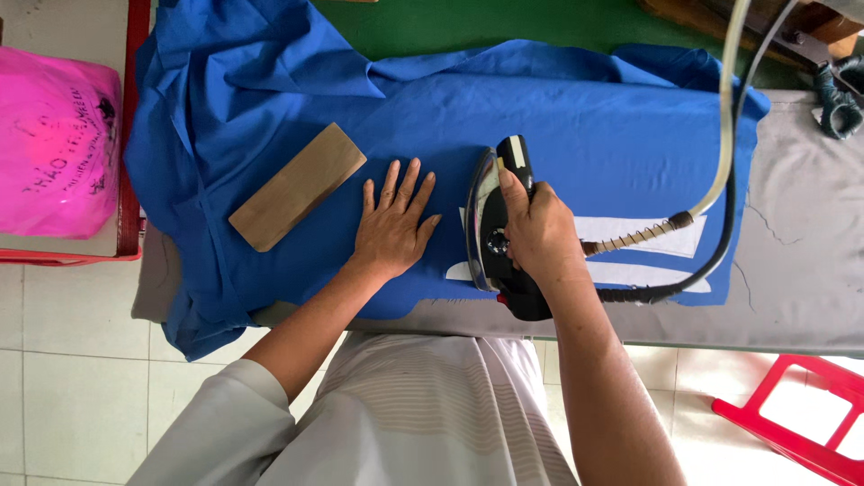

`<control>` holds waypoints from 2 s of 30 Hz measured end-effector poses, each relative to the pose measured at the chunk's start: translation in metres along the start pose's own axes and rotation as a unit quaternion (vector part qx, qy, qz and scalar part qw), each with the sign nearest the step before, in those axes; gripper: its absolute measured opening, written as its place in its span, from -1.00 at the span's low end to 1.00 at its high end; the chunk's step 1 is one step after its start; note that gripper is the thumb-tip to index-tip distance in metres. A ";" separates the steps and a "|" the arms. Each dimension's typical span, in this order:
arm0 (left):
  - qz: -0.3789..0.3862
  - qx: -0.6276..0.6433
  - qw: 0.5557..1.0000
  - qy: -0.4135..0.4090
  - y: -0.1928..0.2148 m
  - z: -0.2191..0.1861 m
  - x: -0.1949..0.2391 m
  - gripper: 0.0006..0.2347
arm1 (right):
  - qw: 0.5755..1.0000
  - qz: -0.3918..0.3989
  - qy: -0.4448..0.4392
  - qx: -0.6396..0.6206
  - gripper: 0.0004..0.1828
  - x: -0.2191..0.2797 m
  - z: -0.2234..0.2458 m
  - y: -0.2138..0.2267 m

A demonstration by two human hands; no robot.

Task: The person irons a blue shirt laid out on an ironing board. They use a steam iron and a small wooden block to press the fabric, moving the iron back and forth over the shirt's surface. The person adjusts the shirt's position and uses the wooden block to assist in smoothing the material during the process.

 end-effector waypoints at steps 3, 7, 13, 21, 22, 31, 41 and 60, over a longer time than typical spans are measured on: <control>-0.033 0.019 0.999 -0.013 -0.001 0.002 0.001 -0.48 | 1.000 0.005 0.016 0.012 -0.25 -0.003 0.004 -0.006; -0.072 0.011 0.997 -0.010 -0.006 0.003 0.004 -0.50 | 1.000 0.019 0.016 0.004 -0.25 -0.002 0.009 -0.013; -0.110 0.016 0.993 0.027 -0.015 0.002 0.013 -0.48 | 0.997 0.044 0.048 0.051 -0.22 -0.029 -0.013 -0.035; -0.162 0.040 0.984 0.059 -0.019 -0.002 0.015 -0.50 | 0.985 0.125 0.060 0.100 -0.18 -0.012 -0.010 -0.027; -0.168 0.036 0.983 0.058 -0.018 -0.007 0.017 -0.50 | 0.984 0.129 0.065 0.105 -0.14 -0.013 -0.013 -0.026; -0.147 -0.017 0.984 0.097 -0.028 -0.026 0.013 -0.44 | 0.986 0.117 0.073 0.094 -0.21 -0.029 -0.044 0.013; -0.129 -0.026 0.985 0.107 -0.025 -0.027 0.015 -0.40 | 0.986 0.095 0.089 0.106 -0.24 -0.061 -0.089 0.032; -0.173 -0.050 0.983 0.028 -0.008 -0.025 0.044 -0.13 | 0.905 0.257 0.222 0.255 -0.27 -0.025 -0.024 0.023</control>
Point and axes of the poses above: each hand's wrist, its own x-axis away from the middle knuckle, its own y-axis out of the back of the hand, z = x × y, the point moved 5 cm from there along -x, towards the middle knuckle, and after that the axes turned 4 degrees about y, right-handed, at the moved point
